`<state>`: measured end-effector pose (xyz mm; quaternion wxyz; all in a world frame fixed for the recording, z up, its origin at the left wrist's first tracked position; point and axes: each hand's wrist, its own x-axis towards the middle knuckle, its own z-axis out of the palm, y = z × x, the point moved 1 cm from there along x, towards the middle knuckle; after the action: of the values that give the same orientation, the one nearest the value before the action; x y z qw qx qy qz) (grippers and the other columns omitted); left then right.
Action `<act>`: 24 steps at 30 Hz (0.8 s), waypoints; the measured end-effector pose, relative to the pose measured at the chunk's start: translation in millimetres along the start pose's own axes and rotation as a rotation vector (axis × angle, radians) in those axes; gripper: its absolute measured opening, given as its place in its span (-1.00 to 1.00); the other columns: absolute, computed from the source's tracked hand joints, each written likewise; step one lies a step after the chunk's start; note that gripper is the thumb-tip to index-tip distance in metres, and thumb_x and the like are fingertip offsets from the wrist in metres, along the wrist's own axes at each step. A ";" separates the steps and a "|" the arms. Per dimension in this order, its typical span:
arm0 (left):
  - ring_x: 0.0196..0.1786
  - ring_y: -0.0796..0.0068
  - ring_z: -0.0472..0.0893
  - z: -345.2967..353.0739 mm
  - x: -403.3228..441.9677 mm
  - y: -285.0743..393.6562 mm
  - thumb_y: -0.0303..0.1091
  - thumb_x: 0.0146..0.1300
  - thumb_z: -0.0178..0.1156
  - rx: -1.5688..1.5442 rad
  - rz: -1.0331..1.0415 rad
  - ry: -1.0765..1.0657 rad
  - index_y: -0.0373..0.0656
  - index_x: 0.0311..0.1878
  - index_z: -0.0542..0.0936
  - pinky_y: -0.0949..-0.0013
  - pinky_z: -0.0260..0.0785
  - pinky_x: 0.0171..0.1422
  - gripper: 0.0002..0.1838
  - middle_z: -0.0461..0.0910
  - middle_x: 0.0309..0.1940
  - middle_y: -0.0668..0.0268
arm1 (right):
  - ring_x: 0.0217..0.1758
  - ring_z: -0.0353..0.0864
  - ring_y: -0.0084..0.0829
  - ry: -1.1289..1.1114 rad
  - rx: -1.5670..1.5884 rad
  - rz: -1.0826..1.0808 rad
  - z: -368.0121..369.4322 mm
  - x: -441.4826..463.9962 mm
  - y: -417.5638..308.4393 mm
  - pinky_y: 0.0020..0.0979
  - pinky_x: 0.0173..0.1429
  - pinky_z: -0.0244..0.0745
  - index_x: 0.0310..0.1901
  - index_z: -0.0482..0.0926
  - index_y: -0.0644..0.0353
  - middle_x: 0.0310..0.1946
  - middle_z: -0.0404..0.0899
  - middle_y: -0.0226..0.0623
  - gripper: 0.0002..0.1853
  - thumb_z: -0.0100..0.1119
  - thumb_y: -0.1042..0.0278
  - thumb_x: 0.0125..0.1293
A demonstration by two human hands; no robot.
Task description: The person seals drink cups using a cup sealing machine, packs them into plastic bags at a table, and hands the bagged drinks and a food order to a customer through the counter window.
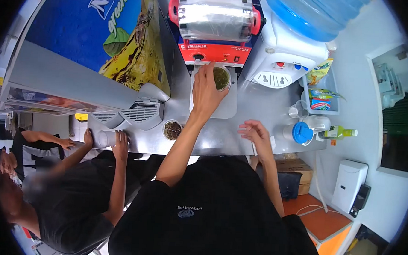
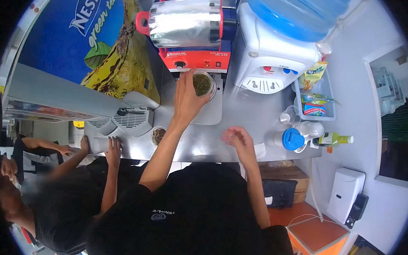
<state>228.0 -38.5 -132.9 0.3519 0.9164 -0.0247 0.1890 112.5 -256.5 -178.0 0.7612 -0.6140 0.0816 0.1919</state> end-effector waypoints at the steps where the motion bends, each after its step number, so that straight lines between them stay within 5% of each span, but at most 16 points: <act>1: 0.20 -0.12 0.44 4.1 0.6 -5.0 -0.37 -0.13 0.54 0.033 0.024 0.003 -0.19 0.40 0.27 -0.02 0.35 0.25 -0.03 0.43 0.17 -0.03 | 0.13 0.64 -0.38 -0.030 -0.056 -0.100 5.3 2.9 -25.8 -0.33 0.21 0.52 0.15 0.48 0.30 0.06 0.63 -0.18 -0.70 0.12 0.32 0.50; 7: 0.20 -0.05 0.46 25.2 -3.5 -27.2 -0.32 -0.14 0.56 0.059 -0.040 0.008 -0.21 0.38 0.28 -0.02 0.36 0.20 -0.03 0.45 0.18 0.01 | 0.06 0.61 -0.47 -0.004 -0.553 -0.940 96.5 0.6 -232.8 -0.39 0.21 0.48 0.13 0.52 0.29 0.01 0.64 -0.27 -0.70 0.22 0.52 0.38; 9: 0.21 -0.03 0.46 31.5 -1.9 -35.9 -0.30 -0.15 0.57 0.066 -0.047 0.004 -0.22 0.36 0.30 -0.02 0.35 0.21 -0.05 0.47 0.16 0.03 | -0.24 0.51 -0.55 0.116 -0.901 -1.210 126.7 17.3 -274.3 -0.49 0.04 0.44 0.06 0.57 0.19 -0.23 0.63 -0.39 -0.65 0.35 0.24 0.33; 10: 0.21 -0.01 0.47 34.8 -4.7 -39.3 -0.27 -0.15 0.57 0.090 -0.024 0.001 -0.23 0.33 0.32 -0.02 0.34 0.22 -0.06 0.49 0.14 0.05 | -0.13 0.60 -0.40 0.061 -0.949 -1.251 139.2 42.7 -287.5 -0.40 0.12 0.49 0.15 0.54 0.23 -0.08 0.63 -0.21 -0.58 0.31 0.21 0.34; 14: 0.20 0.04 0.48 44.7 -12.6 -45.8 -0.23 -0.15 0.58 0.075 -0.066 0.134 -0.24 0.29 0.36 0.01 0.34 0.21 -0.10 0.53 0.10 0.09 | -0.07 0.72 -0.19 0.036 -1.551 -0.887 194.3 59.6 -306.9 -0.25 0.09 0.60 0.28 0.48 0.29 0.15 0.59 0.05 -0.46 0.22 0.12 0.41; 18: 0.25 0.10 0.45 57.7 -17.9 -50.4 -0.10 -0.05 0.54 0.034 -0.127 0.113 -0.27 0.20 0.41 0.07 0.30 0.27 -0.21 0.50 0.15 0.10 | -0.10 0.69 -0.31 -0.064 -1.797 -0.898 193.4 76.4 -287.1 -0.31 0.02 0.59 0.28 0.46 0.21 0.10 0.61 -0.07 -0.42 0.20 -0.04 0.39; 24: 0.32 0.24 0.38 88.9 -32.4 -46.5 -0.06 0.01 0.46 0.256 -0.264 0.392 -0.28 0.29 0.43 -0.15 0.08 0.43 -0.19 0.49 0.20 0.17 | -0.14 0.65 -0.49 -0.073 -2.021 -0.957 194.1 91.5 -269.5 -0.40 -0.08 0.59 0.29 0.43 0.08 0.03 0.66 -0.24 -0.34 0.18 -0.26 0.37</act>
<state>235.5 -64.6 -234.7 0.2527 0.8947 0.1878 0.3168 280.1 -97.8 77.7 -0.0901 -0.9125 -0.3790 -0.1247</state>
